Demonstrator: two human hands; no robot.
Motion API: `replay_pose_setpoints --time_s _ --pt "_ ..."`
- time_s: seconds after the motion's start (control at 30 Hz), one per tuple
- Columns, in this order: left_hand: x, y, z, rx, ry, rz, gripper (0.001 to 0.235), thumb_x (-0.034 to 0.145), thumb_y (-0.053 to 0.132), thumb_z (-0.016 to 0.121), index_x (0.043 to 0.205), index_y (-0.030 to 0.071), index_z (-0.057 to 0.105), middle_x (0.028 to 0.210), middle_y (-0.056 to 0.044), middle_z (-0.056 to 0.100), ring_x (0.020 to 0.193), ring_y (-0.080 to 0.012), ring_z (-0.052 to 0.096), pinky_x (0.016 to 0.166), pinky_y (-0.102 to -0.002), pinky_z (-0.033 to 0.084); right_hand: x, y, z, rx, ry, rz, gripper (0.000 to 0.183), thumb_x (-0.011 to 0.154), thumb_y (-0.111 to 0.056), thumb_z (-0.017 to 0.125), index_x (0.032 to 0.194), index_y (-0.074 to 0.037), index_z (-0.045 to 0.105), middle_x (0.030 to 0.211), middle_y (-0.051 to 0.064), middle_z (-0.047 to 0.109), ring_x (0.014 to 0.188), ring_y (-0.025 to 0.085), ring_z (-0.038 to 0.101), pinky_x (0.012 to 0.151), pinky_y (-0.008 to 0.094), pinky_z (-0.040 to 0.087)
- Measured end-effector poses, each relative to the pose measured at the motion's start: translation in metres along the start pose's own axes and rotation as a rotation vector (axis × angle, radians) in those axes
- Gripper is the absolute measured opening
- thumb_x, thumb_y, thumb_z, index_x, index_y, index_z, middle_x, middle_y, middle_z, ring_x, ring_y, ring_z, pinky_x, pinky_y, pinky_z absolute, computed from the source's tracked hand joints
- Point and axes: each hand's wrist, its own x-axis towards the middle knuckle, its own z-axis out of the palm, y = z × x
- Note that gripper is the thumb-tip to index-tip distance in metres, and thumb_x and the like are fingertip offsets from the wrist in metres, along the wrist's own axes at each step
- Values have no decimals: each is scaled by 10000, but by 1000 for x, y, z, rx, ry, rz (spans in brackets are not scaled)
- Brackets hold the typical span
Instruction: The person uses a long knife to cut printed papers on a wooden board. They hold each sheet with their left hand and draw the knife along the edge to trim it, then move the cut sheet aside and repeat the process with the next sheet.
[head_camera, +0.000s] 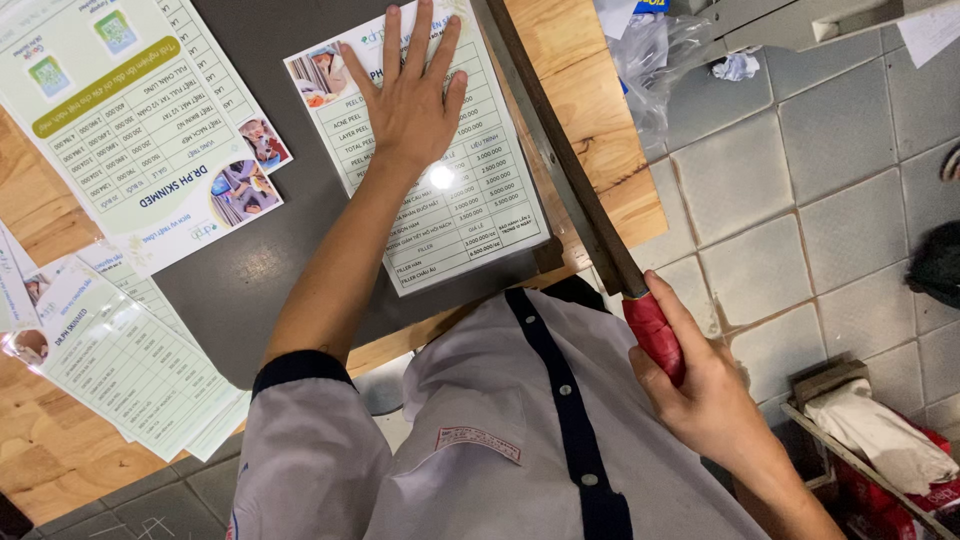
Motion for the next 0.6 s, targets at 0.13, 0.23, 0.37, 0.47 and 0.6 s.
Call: replay_pose_setpoints --time_s 0.13,0.23,0.37,0.47,0.6 --pt "-1 1 -1 -5 -19 -17 536 1127 427 337 1641 275 349 1729 -13 126 1590 -306 36 1158 -740 -141 0 2 1 2 21 -69 876 833 -112 675 1615 -255 306 978 144 725 611 204 746 605 385 580" --pt "0 3 -3 -12 -19 -22 538 1120 431 335 1635 274 350 1723 -15 128 1584 -308 34 1155 -736 -144 0 2 1 8 6 -57 895 841 -122 682 1638 -265 300 907 145 757 601 215 738 625 389 564" --pt "-2 4 -2 -9 -10 -17 532 1126 420 337 1635 265 355 1726 -17 135 1586 -309 37 1155 -736 -145 -2 2 1 -3 46 -103 837 837 -104 689 1578 -233 322 894 146 755 639 204 737 620 380 584" --pt "-1 5 -4 -13 -8 -17 532 1128 418 337 1637 267 356 1728 -17 136 1587 -311 38 1158 -734 -144 0 1 1 -17 25 -30 853 849 -122 696 1598 -261 313 865 131 752 604 207 730 606 381 580" --pt "-2 4 -5 -15 -5 -10 534 1127 420 334 1639 269 350 1728 -15 136 1587 -312 37 1159 -733 -145 2 2 3 3 13 -24 870 863 -143 704 1631 -263 314 786 112 741 535 207 698 573 389 571"
